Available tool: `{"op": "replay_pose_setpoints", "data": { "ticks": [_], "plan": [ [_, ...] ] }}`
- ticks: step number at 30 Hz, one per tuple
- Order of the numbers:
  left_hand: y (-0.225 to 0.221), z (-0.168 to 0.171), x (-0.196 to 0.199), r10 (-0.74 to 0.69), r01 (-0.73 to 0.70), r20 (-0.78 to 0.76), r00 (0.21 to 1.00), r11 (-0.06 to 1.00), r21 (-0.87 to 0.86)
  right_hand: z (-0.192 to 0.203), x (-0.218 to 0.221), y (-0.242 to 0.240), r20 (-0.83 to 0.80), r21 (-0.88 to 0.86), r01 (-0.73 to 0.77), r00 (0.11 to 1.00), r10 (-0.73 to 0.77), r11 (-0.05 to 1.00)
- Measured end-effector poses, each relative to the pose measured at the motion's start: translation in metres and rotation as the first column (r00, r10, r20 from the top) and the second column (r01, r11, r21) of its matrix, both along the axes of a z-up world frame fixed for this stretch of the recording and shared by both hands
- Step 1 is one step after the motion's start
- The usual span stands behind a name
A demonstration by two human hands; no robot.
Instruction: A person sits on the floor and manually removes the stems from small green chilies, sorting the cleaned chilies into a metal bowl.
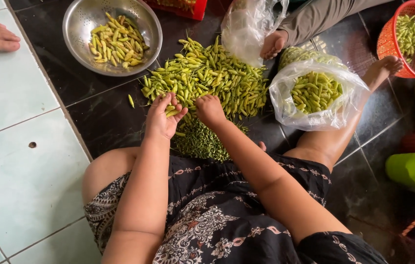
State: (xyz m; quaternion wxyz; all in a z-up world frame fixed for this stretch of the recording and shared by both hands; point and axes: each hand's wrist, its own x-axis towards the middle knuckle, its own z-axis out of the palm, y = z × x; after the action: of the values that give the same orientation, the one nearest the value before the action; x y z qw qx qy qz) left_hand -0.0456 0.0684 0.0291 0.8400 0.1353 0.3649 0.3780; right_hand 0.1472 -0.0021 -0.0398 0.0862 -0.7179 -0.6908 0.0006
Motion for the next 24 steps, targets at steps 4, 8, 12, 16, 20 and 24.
{"op": "replay_pose_setpoints", "data": {
  "ticks": [4, 8, 12, 16, 20, 24],
  "plan": [
    [-0.004, -0.001, 0.002, 0.006, -0.005, -0.081, 0.997, 1.0, 0.017, 0.03, -0.005, -0.006, -0.143, -0.091, 0.012, 0.989, -0.025, 0.996],
    [-0.004, -0.014, 0.005, 0.003, -0.003, -0.134, 0.991, 1.0, 0.006, 0.025, -0.013, 0.002, 0.076, -0.086, -0.068, 0.994, 0.075, 0.994],
    [-0.002, -0.018, 0.001, 0.019, -0.02, -0.174, 0.985, 1.0, -0.004, -0.002, -0.003, 0.004, 0.107, -0.099, -0.012, 0.994, 0.023, 0.995],
    [-0.006, -0.007, 0.006, 0.006, -0.001, -0.218, 0.976, 1.0, 0.024, 0.023, 0.02, -0.009, -0.34, -0.103, 0.051, 0.937, -0.083, 0.993],
    [-0.015, -0.003, 0.017, -0.167, 0.194, -0.289, 0.943, 0.979, 0.066, 0.064, 0.012, -0.029, -0.939, -0.164, 0.173, 0.274, -0.208, 0.971],
    [-0.025, 0.0, 0.021, -0.303, 0.349, -0.32, 0.898, 0.932, 0.095, 0.074, 0.001, -0.037, -0.989, -0.136, 0.209, -0.092, -0.119, 0.968]
  ]
}}
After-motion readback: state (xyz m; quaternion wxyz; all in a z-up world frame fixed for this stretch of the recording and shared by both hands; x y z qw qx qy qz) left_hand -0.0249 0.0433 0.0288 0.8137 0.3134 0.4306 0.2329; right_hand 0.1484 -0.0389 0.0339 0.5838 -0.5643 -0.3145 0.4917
